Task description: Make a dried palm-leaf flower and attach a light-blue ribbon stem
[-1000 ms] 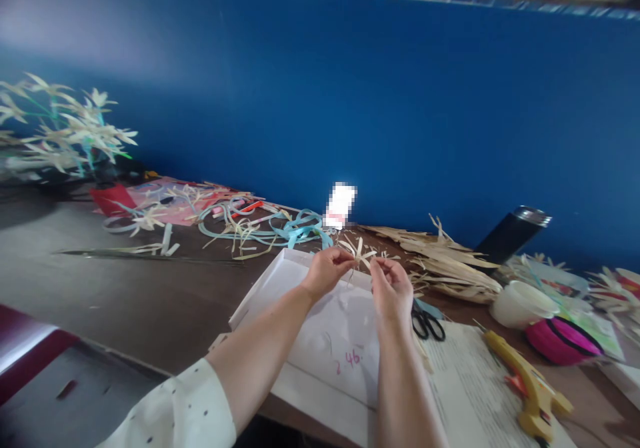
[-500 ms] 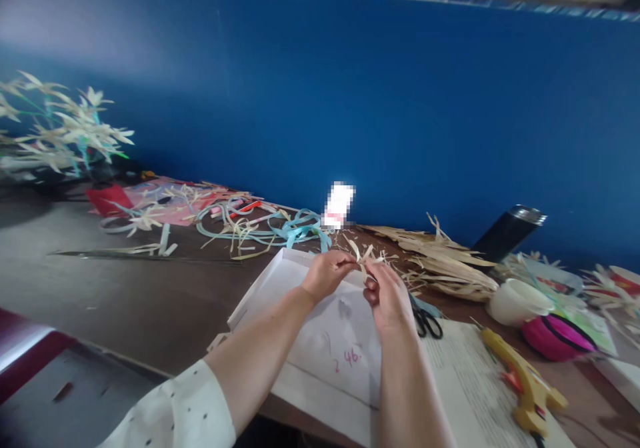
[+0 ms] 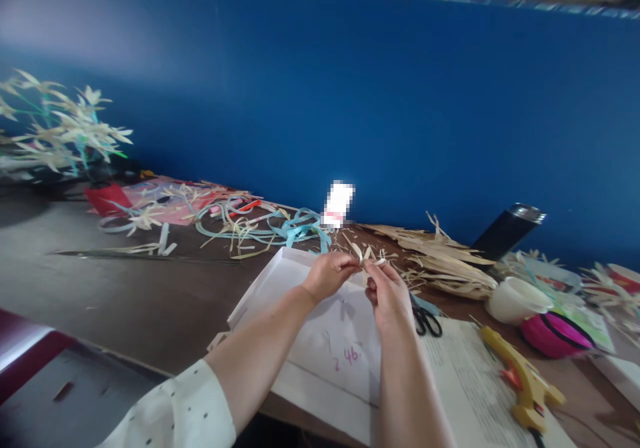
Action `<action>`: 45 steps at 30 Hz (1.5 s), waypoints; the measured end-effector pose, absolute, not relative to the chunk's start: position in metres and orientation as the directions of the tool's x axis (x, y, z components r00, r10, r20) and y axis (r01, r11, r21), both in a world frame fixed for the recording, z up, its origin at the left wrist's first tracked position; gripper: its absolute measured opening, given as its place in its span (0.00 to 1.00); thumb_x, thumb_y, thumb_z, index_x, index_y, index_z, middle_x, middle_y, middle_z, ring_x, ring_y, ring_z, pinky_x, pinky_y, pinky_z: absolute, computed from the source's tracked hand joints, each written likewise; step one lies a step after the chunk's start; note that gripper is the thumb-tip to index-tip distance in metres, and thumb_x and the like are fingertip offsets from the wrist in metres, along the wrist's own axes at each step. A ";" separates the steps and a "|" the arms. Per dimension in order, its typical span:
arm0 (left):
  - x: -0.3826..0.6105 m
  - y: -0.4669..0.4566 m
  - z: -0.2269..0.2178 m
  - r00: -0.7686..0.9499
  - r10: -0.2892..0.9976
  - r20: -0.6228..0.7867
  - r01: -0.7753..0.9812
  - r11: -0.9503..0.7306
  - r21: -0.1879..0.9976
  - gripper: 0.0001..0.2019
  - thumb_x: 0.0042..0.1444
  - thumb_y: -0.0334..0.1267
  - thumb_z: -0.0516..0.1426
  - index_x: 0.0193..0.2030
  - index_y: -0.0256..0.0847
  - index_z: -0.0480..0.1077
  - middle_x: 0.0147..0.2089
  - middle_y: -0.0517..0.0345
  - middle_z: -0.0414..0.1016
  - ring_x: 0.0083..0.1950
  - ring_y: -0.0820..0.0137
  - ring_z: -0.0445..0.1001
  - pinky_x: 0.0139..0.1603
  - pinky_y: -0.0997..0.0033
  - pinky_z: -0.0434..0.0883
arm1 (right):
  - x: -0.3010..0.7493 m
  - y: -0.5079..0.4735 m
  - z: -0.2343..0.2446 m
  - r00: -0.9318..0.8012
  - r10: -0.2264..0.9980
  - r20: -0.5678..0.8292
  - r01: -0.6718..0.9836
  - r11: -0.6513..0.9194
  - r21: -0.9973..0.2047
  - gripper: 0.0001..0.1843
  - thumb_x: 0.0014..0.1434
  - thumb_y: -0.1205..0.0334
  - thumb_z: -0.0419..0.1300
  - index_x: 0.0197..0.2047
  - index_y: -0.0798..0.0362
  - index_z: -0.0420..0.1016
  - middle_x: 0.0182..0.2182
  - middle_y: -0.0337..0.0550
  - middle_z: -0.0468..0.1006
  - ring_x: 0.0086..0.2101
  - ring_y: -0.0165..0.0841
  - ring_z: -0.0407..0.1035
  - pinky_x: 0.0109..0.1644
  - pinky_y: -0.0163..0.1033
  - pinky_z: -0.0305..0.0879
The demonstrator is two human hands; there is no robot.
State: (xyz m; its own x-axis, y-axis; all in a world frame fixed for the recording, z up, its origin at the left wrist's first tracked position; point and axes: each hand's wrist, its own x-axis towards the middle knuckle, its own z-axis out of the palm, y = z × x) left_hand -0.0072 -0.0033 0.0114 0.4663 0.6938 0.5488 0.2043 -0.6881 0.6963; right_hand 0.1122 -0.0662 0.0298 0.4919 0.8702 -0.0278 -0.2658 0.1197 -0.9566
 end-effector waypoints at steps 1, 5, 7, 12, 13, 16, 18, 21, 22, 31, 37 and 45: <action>-0.007 -0.003 0.012 0.468 0.694 0.547 0.205 -0.687 0.697 0.08 0.55 0.39 0.55 0.32 0.42 0.75 0.33 0.59 0.76 0.35 0.73 0.71 0.38 0.77 0.64 | 0.112 -0.066 0.030 0.494 0.869 -0.027 -0.262 0.119 -0.958 0.16 0.35 0.58 0.71 0.27 0.54 0.73 0.18 0.30 0.61 0.16 0.19 0.50 0.14 0.27 0.40; -0.007 -0.003 0.012 0.468 0.682 0.563 0.188 -0.699 0.690 0.07 0.55 0.37 0.55 0.32 0.42 0.74 0.31 0.60 0.75 0.34 0.73 0.70 0.36 0.77 0.62 | 0.111 -0.066 0.030 0.497 0.867 -0.030 -0.269 0.121 -0.956 0.16 0.34 0.58 0.72 0.27 0.54 0.73 0.17 0.29 0.60 0.16 0.19 0.49 0.14 0.27 0.40; -0.008 -0.003 0.012 0.476 0.666 0.574 0.176 -0.712 0.680 0.07 0.55 0.37 0.55 0.31 0.41 0.74 0.30 0.60 0.74 0.33 0.74 0.69 0.35 0.76 0.62 | 0.112 -0.066 0.030 0.495 0.869 -0.033 -0.290 0.129 -0.948 0.16 0.34 0.59 0.72 0.27 0.55 0.74 0.17 0.30 0.60 0.16 0.18 0.48 0.14 0.26 0.40; -0.008 -0.004 0.015 0.507 0.665 0.548 0.205 -0.711 0.673 0.06 0.54 0.36 0.55 0.30 0.41 0.74 0.30 0.60 0.73 0.32 0.73 0.68 0.34 0.76 0.61 | 0.114 -0.065 0.028 0.476 0.878 -0.048 -0.331 0.129 -0.935 0.15 0.34 0.61 0.72 0.28 0.55 0.75 0.17 0.30 0.61 0.17 0.18 0.48 0.15 0.26 0.41; -0.008 -0.005 0.016 0.511 0.666 0.544 0.210 -0.710 0.672 0.06 0.54 0.36 0.55 0.30 0.41 0.74 0.30 0.60 0.73 0.32 0.73 0.68 0.34 0.76 0.61 | 0.115 -0.065 0.027 0.474 0.879 -0.052 -0.333 0.124 -0.935 0.15 0.34 0.61 0.72 0.27 0.55 0.75 0.17 0.29 0.60 0.16 0.18 0.48 0.15 0.26 0.41; -0.008 -0.005 0.016 0.509 0.658 0.556 0.205 -0.719 0.664 0.06 0.54 0.35 0.55 0.30 0.41 0.74 0.29 0.60 0.73 0.33 0.73 0.68 0.34 0.76 0.61 | 0.115 -0.064 0.027 0.473 0.880 -0.047 -0.318 0.121 -0.940 0.14 0.34 0.61 0.71 0.26 0.55 0.74 0.15 0.28 0.58 0.16 0.19 0.47 0.15 0.27 0.40; -0.007 -0.005 0.015 0.504 0.653 0.565 0.191 -0.722 0.665 0.06 0.54 0.35 0.56 0.30 0.41 0.74 0.29 0.60 0.73 0.33 0.74 0.68 0.35 0.76 0.61 | 0.115 -0.064 0.027 0.474 0.880 -0.035 -0.299 0.124 -0.946 0.14 0.34 0.60 0.71 0.26 0.54 0.74 0.16 0.29 0.59 0.16 0.19 0.47 0.15 0.27 0.40; -0.006 -0.004 0.012 0.478 0.669 0.569 0.170 -0.706 0.688 0.05 0.53 0.35 0.56 0.31 0.41 0.74 0.30 0.60 0.74 0.33 0.74 0.69 0.35 0.76 0.62 | 0.114 -0.065 0.028 0.482 0.875 -0.036 -0.298 0.125 -0.946 0.15 0.34 0.60 0.71 0.27 0.54 0.74 0.18 0.30 0.61 0.17 0.19 0.48 0.15 0.27 0.40; -0.006 -0.004 0.011 0.464 0.680 0.568 0.162 -0.695 0.701 0.05 0.53 0.36 0.57 0.31 0.41 0.74 0.31 0.60 0.74 0.33 0.74 0.69 0.35 0.77 0.62 | 0.113 -0.065 0.028 0.484 0.874 -0.039 -0.305 0.127 -0.944 0.15 0.34 0.60 0.71 0.26 0.54 0.74 0.18 0.30 0.61 0.17 0.19 0.48 0.15 0.27 0.41; -0.007 -0.002 0.009 0.309 0.760 0.572 0.188 -0.639 0.746 0.09 0.54 0.42 0.56 0.32 0.41 0.75 0.36 0.58 0.77 0.39 0.71 0.72 0.43 0.75 0.65 | 0.112 -0.068 0.035 0.412 0.907 -0.091 -0.412 0.096 -0.906 0.18 0.42 0.53 0.69 0.35 0.53 0.76 0.26 0.34 0.68 0.18 0.18 0.53 0.13 0.26 0.44; -0.007 0.001 0.006 0.239 0.734 0.635 0.211 -0.678 0.704 0.07 0.55 0.39 0.56 0.32 0.41 0.74 0.36 0.58 0.77 0.40 0.71 0.71 0.45 0.73 0.65 | 0.112 -0.070 0.032 0.284 0.954 -0.100 -0.397 0.022 -0.918 0.15 0.43 0.53 0.69 0.25 0.55 0.71 0.23 0.35 0.66 0.18 0.19 0.52 0.14 0.26 0.44; -0.007 0.000 0.007 0.225 0.699 0.679 0.211 -0.715 0.666 0.06 0.55 0.37 0.56 0.30 0.41 0.73 0.34 0.58 0.77 0.39 0.71 0.72 0.43 0.73 0.67 | 0.109 -0.070 0.030 0.216 0.974 -0.064 -0.356 0.018 -0.934 0.12 0.42 0.59 0.70 0.25 0.56 0.72 0.21 0.36 0.66 0.18 0.18 0.50 0.16 0.25 0.43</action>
